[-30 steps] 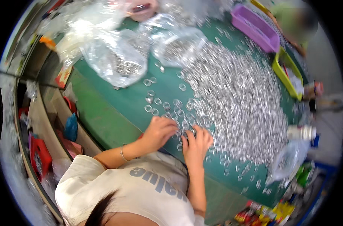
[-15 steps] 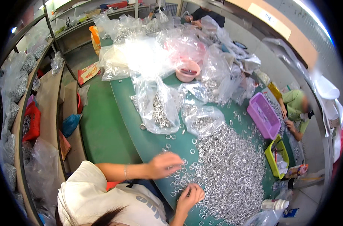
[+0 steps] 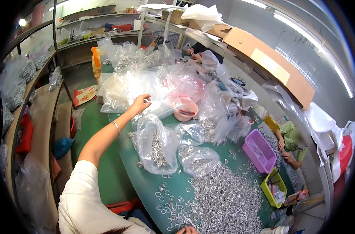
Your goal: The person picks up metal rings from a large pile on a table and places them into a plastic bag by hand.
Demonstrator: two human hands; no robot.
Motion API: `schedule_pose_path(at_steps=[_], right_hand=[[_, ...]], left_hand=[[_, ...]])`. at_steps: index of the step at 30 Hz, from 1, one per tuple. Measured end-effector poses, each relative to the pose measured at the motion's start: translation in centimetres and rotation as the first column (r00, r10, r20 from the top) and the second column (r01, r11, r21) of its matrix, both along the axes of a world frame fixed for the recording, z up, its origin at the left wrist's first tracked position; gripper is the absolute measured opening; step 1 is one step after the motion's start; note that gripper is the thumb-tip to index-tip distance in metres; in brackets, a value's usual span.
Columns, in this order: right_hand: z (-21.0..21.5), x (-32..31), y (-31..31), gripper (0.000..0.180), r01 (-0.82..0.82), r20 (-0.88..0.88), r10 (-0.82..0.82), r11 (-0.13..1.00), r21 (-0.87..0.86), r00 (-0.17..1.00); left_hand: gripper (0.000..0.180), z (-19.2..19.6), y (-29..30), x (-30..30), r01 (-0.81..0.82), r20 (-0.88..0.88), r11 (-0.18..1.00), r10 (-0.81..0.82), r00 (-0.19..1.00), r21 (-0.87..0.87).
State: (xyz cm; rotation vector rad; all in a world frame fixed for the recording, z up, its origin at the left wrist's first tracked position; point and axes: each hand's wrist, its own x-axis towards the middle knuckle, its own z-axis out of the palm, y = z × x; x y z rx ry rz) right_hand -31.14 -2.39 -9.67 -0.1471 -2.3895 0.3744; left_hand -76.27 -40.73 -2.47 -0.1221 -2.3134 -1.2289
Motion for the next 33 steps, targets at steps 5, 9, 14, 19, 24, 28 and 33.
schedule_pose_path(at_steps=[5,9,14,19,24,28,33], right_hand=[[-0.5,0.6,-2.0,0.023,0.062,0.142,-0.081,0.989,0.132,0.987],[1.3,-0.5,-3.3,0.021,0.172,0.138,-0.192,0.975,0.140,0.972],[-1.3,-0.5,-2.0,0.025,0.189,0.158,-0.193,0.981,0.045,0.968],[0.5,-1.8,-1.6,0.025,0.101,0.111,-0.116,0.986,0.132,0.987],[0.8,-2.1,-1.0,0.024,0.104,0.096,-0.120,0.982,0.155,0.988],[0.7,-2.4,-0.8,0.024,0.090,0.091,-0.105,0.983,0.159,0.990],[0.5,-2.7,-1.0,0.024,0.088,0.097,-0.106,0.981,0.172,0.990]], left_hand=[[0.065,0.5,2.3,-7.3,-0.118,-0.101,0.942,0.090,0.991,-0.314],[0.070,1.2,4.0,-11.7,-0.077,0.056,0.917,0.108,0.993,-0.392],[0.067,1.4,4.1,-17.9,-0.099,0.045,0.849,0.142,0.989,-0.518],[0.050,0.5,5.7,-22.2,-0.189,-0.057,0.851,0.185,0.981,-0.490],[0.040,1.8,5.5,-25.6,-0.236,0.071,0.829,0.313,0.947,-0.508],[0.035,1.1,4.2,-28.5,-0.275,0.249,0.882,0.386,0.888,-0.384],[0.028,0.0,3.5,-30.2,-0.202,0.312,0.845,0.390,0.867,-0.495]])
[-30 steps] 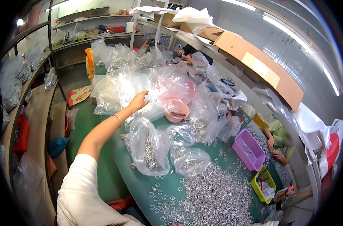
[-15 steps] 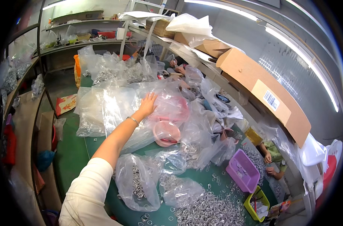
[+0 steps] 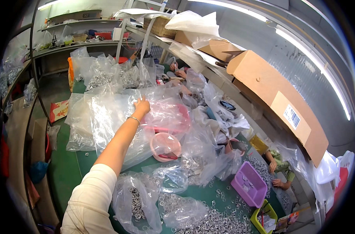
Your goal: The person picks up metal rings from a large pile on a table and places them into a plastic bag by hand.
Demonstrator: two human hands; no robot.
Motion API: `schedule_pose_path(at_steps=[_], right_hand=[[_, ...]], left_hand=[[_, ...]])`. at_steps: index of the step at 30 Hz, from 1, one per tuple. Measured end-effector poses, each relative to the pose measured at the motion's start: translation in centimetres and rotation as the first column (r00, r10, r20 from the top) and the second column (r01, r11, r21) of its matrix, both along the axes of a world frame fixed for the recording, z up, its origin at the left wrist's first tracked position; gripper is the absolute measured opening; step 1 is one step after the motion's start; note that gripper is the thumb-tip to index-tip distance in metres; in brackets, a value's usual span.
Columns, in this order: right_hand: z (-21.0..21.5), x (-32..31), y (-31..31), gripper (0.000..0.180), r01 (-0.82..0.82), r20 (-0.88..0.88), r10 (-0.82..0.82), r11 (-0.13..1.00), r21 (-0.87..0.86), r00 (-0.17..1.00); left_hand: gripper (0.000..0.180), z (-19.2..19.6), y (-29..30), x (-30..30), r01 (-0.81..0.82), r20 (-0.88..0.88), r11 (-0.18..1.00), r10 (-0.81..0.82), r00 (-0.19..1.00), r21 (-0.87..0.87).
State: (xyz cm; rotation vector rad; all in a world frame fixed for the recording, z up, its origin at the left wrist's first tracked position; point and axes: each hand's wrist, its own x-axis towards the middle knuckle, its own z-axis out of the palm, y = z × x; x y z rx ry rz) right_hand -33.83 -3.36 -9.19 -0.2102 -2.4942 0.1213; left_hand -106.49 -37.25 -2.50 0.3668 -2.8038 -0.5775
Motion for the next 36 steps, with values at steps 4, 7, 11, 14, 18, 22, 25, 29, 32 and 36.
schedule_pose_path(at_steps=[4,7,11,14,18,22,25,29,32,36], right_hand=[[0.0,0.0,0.0,0.023,0.004,0.000,-0.004,1.000,0.009,1.000],[-0.4,-0.1,-0.3,0.023,0.016,-0.008,-0.016,1.000,0.015,1.000],[-0.9,-0.4,-0.4,0.023,0.019,-0.023,-0.019,1.000,0.020,1.000],[-0.9,-0.4,-0.6,0.023,0.038,-0.021,-0.037,0.999,0.026,0.999],[-1.1,-0.4,-1.0,0.023,0.044,-0.026,-0.043,0.999,0.026,0.999],[-0.6,-0.1,-1.3,0.022,0.049,-0.028,-0.048,0.999,0.024,0.998],[-0.2,0.3,-1.7,0.022,0.065,-0.017,-0.065,0.998,0.019,0.998],[-0.1,0.7,-2.0,0.022,0.049,-0.034,-0.049,0.999,0.014,0.998],[-0.1,1.6,-2.1,0.022,0.053,-0.049,-0.052,0.998,0.026,0.997],[-0.2,2.0,-2.0,0.020,0.053,-0.082,-0.054,0.998,-0.019,0.995]], left_hand=[[0.027,0.0,0.3,-0.5,0.098,-0.139,0.995,-0.097,0.985,-0.005],[0.026,1.1,0.8,-0.7,0.205,-0.184,0.971,-0.180,0.966,0.125],[0.029,0.8,1.1,-2.5,0.058,-0.226,0.998,-0.052,0.973,0.020],[0.035,0.4,2.4,-2.8,0.034,-0.024,0.999,-0.034,0.999,-0.020],[0.049,-0.3,2.3,-3.3,-0.039,-0.142,0.999,0.042,0.989,0.029],[0.062,3.1,1.7,-2.9,0.008,-0.501,0.998,-0.041,0.864,-0.068],[0.062,7.3,2.4,-0.7,0.082,-0.700,0.996,-0.076,0.710,-0.025],[0.065,11.6,0.6,0.2,0.105,-0.873,0.987,-0.160,0.460,-0.125],[0.069,13.6,1.1,2.7,0.123,-0.886,0.973,-0.228,0.403,-0.194],[0.072,17.0,1.0,6.4,0.223,-0.918,0.968,-0.190,0.349,-0.116]])
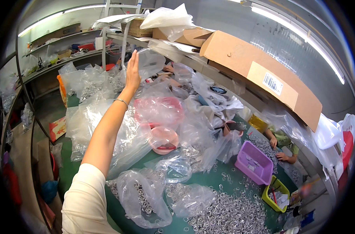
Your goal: The person picks up metal rings from a large pile on a table and places them into a plastic bag by hand.
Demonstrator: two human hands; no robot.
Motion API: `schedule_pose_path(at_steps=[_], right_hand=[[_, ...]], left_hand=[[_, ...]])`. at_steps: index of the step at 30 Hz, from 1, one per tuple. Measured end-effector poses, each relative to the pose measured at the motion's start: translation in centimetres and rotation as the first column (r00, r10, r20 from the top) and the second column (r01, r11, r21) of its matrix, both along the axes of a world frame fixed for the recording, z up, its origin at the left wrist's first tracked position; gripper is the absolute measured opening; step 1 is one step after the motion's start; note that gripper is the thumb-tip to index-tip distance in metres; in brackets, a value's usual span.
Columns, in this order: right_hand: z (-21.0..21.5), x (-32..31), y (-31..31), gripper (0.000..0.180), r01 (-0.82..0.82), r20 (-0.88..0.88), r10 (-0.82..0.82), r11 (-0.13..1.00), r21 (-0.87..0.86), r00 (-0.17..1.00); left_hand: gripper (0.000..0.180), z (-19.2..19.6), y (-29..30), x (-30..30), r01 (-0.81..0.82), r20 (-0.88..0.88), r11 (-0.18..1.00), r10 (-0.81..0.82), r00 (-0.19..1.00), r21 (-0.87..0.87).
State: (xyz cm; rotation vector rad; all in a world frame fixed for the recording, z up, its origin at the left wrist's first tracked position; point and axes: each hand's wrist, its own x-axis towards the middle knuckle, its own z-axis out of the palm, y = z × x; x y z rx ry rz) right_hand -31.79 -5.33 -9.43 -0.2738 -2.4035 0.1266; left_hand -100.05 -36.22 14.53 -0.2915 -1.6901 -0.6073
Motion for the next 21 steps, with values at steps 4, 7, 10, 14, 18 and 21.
schedule_pose_path(at_steps=[4,7,10,14,18,21], right_hand=[[1.2,0.2,-0.4,0.021,0.016,0.108,-0.008,0.997,-0.070,0.994],[2.1,0.4,-0.8,0.023,0.033,0.155,-0.019,0.996,-0.087,0.988],[2.8,0.5,-1.2,0.025,0.040,0.188,-0.022,0.995,-0.092,0.982],[1.4,1.1,-0.6,0.020,0.056,0.259,-0.026,0.993,-0.108,0.966],[0.6,1.2,-1.1,0.023,0.050,0.044,-0.045,0.993,-0.102,0.998],[1.6,1.5,-1.7,0.022,0.077,0.025,-0.073,0.982,-0.170,0.997]], left_hand=[[0.076,2.1,-2.0,1.9,0.080,-0.105,0.989,-0.067,0.992,0.123],[0.075,2.4,-3.7,3.0,0.324,-0.106,0.871,-0.306,0.946,0.370],[0.064,3.3,-5.5,4.6,0.526,-0.205,0.574,-0.530,0.823,0.627],[0.051,5.3,-6.5,7.5,0.563,-0.304,0.199,-0.676,0.671,0.802],[0.039,5.9,-6.8,11.7,0.424,-0.382,-0.175,-0.794,0.473,0.888],[0.033,5.0,-4.4,16.7,0.360,-0.407,-0.264,-0.814,0.415,0.895]])
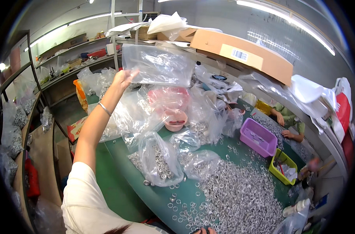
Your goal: The person picks up metal rings from a large pile on a table and places them into a plastic bag by hand.
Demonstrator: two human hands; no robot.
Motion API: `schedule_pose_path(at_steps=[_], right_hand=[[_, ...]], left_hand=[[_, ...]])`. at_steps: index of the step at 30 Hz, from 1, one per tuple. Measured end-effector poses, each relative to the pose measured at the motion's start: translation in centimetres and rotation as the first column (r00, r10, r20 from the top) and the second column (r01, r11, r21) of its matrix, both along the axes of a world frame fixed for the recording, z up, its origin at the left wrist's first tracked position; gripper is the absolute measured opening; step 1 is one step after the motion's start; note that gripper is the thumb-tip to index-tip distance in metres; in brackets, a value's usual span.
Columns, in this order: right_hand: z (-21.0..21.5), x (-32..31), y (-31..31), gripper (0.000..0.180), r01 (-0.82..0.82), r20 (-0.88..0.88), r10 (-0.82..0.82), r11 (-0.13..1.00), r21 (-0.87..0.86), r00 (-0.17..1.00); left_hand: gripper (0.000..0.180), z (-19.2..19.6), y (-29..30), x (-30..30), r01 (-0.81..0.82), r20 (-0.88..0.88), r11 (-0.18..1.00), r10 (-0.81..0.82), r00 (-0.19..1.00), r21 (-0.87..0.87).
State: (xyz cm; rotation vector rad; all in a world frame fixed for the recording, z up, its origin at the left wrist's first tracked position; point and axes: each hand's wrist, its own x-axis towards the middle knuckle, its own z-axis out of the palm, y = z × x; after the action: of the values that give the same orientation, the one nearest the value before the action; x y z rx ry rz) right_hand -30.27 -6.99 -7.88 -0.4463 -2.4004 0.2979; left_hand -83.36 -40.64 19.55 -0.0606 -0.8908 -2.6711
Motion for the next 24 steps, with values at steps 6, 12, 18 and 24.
schedule_pose_path(at_steps=[6,12,18,24], right_hand=[[2.9,-2.5,0.7,0.031,-0.222,-0.350,0.111,0.930,-0.294,0.930],[11.5,-6.5,-0.6,0.074,-0.652,-0.642,0.226,0.503,-0.567,0.733],[8.9,-1.9,5.4,0.030,-0.493,-0.595,0.097,0.674,-0.550,0.798],[9.6,3.6,9.3,0.045,-0.136,-0.367,0.121,0.991,-0.014,0.922]], left_hand=[[0.051,-3.8,12.1,14.9,0.211,-0.029,0.965,-0.218,0.976,-0.154],[0.058,-13.0,25.4,36.3,0.437,-0.220,0.834,-0.522,0.824,-0.337],[0.049,-19.9,29.3,46.5,0.361,-0.181,0.589,-0.666,0.724,-0.723],[0.099,-16.5,30.0,47.6,-0.511,-0.707,0.574,-0.179,0.684,-0.640]])
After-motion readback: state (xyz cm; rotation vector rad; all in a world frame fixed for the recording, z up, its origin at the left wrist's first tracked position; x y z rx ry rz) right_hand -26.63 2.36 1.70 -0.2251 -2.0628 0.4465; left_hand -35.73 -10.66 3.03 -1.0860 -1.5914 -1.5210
